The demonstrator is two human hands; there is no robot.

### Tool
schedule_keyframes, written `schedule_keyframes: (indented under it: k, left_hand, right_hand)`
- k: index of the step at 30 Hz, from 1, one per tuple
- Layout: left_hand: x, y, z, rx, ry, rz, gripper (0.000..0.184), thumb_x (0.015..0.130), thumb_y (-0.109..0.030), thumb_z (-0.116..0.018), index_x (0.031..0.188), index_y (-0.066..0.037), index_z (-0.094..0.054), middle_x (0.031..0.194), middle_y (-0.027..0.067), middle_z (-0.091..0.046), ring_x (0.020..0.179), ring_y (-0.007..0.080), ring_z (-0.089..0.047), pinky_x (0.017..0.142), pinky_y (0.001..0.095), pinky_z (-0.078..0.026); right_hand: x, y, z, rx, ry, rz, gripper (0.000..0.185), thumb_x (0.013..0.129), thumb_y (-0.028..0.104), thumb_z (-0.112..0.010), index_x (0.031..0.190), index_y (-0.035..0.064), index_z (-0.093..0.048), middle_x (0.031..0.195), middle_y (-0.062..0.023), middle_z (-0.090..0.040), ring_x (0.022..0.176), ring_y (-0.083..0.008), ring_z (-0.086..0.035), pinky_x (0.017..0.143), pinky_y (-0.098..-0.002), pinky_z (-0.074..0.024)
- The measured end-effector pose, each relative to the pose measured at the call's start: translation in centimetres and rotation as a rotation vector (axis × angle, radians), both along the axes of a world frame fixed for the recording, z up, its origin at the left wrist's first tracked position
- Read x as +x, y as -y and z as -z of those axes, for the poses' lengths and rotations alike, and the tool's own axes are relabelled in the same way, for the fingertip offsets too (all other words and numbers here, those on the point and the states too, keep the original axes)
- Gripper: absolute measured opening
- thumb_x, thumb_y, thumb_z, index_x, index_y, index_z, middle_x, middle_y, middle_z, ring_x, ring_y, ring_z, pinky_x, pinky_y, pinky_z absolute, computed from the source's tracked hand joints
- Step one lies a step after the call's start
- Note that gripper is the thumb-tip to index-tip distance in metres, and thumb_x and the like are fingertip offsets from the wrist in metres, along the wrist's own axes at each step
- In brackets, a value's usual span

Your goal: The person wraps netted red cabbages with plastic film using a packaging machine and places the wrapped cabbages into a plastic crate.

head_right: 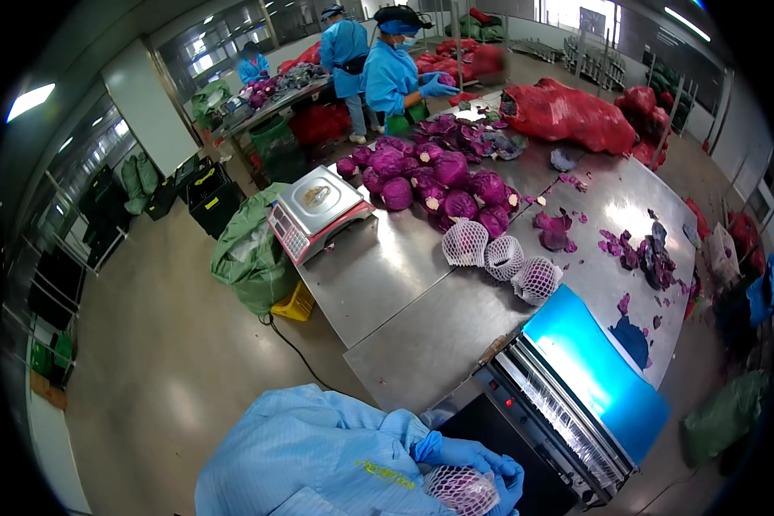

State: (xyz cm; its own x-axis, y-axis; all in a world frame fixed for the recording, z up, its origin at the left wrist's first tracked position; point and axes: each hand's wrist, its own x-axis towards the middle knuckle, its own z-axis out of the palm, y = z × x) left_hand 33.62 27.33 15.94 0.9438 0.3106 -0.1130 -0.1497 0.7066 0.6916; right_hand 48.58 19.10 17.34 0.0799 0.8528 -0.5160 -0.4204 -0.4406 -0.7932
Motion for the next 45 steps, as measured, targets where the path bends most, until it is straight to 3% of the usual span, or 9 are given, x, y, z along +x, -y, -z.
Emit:
schedule_keyframes:
  k: [3, 8, 45]
  left_hand:
    - [-0.6, -0.2, -1.3, -0.173, 0.049, 0.112, 0.034, 0.083, -0.008, -0.058, 0.116, 0.000, -0.055, 0.103, 0.0064, -0.062, 0.097, 0.0132, -0.059, 0.089, 0.0268, -0.046]
    - [-0.3, -0.1, -0.4, -0.178, 0.064, 0.175, 0.034, 0.083, -0.008, -0.058, 0.115, 0.000, -0.056, 0.102, 0.0063, -0.062, 0.097, 0.0133, -0.059, 0.089, 0.0268, -0.046]
    - [0.5, -1.7, 0.5, -0.285, 0.112, 0.128, 0.027, 0.083, -0.007, -0.059, 0.108, 0.001, -0.058, 0.096, 0.0061, -0.063, 0.095, 0.0141, -0.060, 0.087, 0.0275, -0.047]
  right_hand:
    - [-2.2, -1.1, -2.2, -0.111, -0.101, 0.008, 0.035, 0.085, -0.001, -0.057, 0.119, 0.0004, -0.050, 0.110, -0.0120, -0.057, 0.100, -0.0223, -0.057, 0.088, -0.0361, -0.0496]
    - [-4.0, -2.6, -2.7, -0.156, -0.136, -0.027, 0.034, 0.085, 0.004, -0.056, 0.119, 0.0001, -0.050, 0.110, -0.0124, -0.057, 0.099, -0.0228, -0.057, 0.088, -0.0363, -0.0496]
    - [-7.1, -5.5, -4.6, -0.287, -0.129, -0.140, 0.047, 0.089, 0.035, -0.049, 0.118, -0.0017, -0.052, 0.108, -0.0154, -0.060, 0.097, -0.0259, -0.060, 0.087, -0.0378, -0.0498]
